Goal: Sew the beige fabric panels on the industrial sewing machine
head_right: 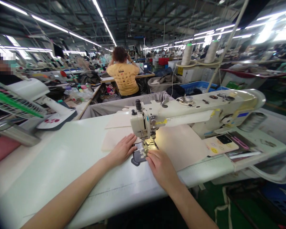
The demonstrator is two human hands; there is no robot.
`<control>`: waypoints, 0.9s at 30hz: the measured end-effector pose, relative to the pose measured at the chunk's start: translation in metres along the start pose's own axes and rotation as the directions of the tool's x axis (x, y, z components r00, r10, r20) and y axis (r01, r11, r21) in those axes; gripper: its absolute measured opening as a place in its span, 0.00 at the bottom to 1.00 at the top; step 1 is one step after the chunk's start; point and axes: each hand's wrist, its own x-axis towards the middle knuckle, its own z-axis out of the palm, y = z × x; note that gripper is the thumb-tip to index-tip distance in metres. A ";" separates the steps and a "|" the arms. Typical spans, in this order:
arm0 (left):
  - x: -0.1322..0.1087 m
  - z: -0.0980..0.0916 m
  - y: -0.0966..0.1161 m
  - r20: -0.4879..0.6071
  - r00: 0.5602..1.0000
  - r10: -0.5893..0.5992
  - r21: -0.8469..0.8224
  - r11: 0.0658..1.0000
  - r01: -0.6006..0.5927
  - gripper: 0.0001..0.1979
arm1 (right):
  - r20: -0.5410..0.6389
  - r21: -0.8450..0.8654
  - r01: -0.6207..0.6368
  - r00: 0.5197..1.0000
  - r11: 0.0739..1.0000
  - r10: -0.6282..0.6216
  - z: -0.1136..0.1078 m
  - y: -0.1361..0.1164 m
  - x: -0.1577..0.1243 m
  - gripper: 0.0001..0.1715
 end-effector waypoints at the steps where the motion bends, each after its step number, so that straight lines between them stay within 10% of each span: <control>1: -0.003 -0.004 0.002 0.010 1.000 -0.007 0.021 1.000 0.007 0.25 | -0.009 -0.013 -0.010 1.000 1.000 0.009 0.000 -0.001 -0.003 0.14; 9: -0.020 -0.036 0.023 0.041 0.995 -0.091 0.095 0.992 0.087 0.10 | -0.054 -0.030 0.014 0.998 0.999 -0.016 0.005 0.000 -0.011 0.15; 12: -0.021 -0.049 0.019 -0.107 0.976 -0.189 -0.093 0.979 0.179 0.10 | -0.057 0.003 0.002 0.998 1.000 -0.002 0.005 0.001 -0.011 0.14; 14: -0.022 -0.058 0.010 -0.312 0.856 -0.413 -0.437 0.862 0.257 0.14 | -0.064 0.020 -0.004 0.998 1.000 0.005 0.005 0.001 -0.012 0.13; 16: -0.026 -0.062 -0.003 -0.414 0.640 -0.647 -0.710 0.670 0.217 0.19 | -0.072 0.033 -0.012 0.997 0.999 0.015 0.005 0.001 -0.012 0.13; 18: -0.033 -0.057 -0.014 -0.485 0.526 -0.699 -0.716 0.663 0.221 0.28 | -0.082 0.049 -0.028 0.996 0.998 0.032 0.005 0.001 -0.013 0.14; 20: -0.043 -0.044 -0.019 -0.551 0.613 -0.566 -0.502 0.812 0.298 0.30 | -0.088 0.075 -0.050 0.995 0.996 0.056 0.004 0.002 -0.012 0.14; 23: -0.060 -0.027 -0.011 -0.341 0.907 -0.248 -0.058 0.968 0.243 0.21 | -0.088 0.132 -0.097 0.990 0.986 0.109 0.000 0.005 -0.011 0.15; 27: -0.076 -0.029 0.017 -0.015 0.983 -0.185 0.252 0.950 0.183 0.20 | -0.153 0.156 -0.189 0.965 0.970 0.213 -0.009 -0.003 -0.005 0.16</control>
